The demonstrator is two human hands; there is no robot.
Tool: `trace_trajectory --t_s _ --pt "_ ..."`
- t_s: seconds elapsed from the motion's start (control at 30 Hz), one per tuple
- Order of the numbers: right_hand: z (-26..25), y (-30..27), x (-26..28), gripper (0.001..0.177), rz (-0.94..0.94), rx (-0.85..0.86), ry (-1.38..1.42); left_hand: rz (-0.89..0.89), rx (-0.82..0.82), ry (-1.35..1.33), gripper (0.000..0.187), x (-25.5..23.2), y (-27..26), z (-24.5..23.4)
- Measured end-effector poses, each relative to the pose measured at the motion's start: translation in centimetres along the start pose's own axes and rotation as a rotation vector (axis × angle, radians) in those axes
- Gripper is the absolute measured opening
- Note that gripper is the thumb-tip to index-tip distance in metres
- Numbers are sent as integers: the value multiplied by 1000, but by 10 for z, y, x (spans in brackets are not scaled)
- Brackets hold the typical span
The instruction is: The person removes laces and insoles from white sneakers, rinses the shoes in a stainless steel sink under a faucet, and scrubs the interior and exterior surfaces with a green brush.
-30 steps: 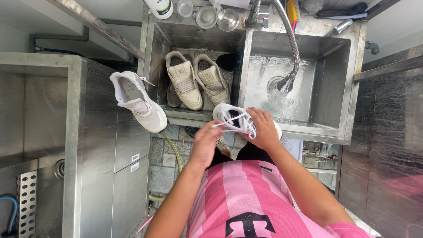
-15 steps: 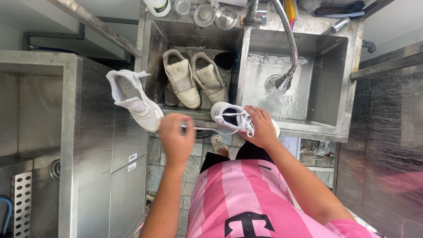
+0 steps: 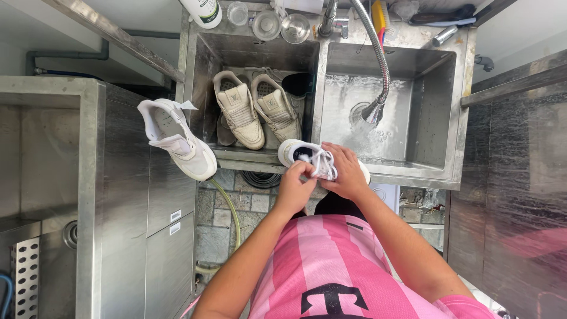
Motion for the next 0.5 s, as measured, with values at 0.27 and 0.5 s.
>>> trace_trajectory --t_s 0.27,0.5 --pt "3 -1 -3 93 -31 -11 -81 -546 400 -509 16 4 -61 -38" --pt "-4 6 9 88 -35 -25 -42 -2 606 -523 25 -75 -63 -59"
Point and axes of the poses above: each hand's wrist, its own y-axis towards the middle knuckle, its own z-axis out of the palm, x = y × z, the point moved 7 cm from there along y, towards the middle knuckle, and after that the axes turned 11 degrees about -x, right-handed, at the moved point
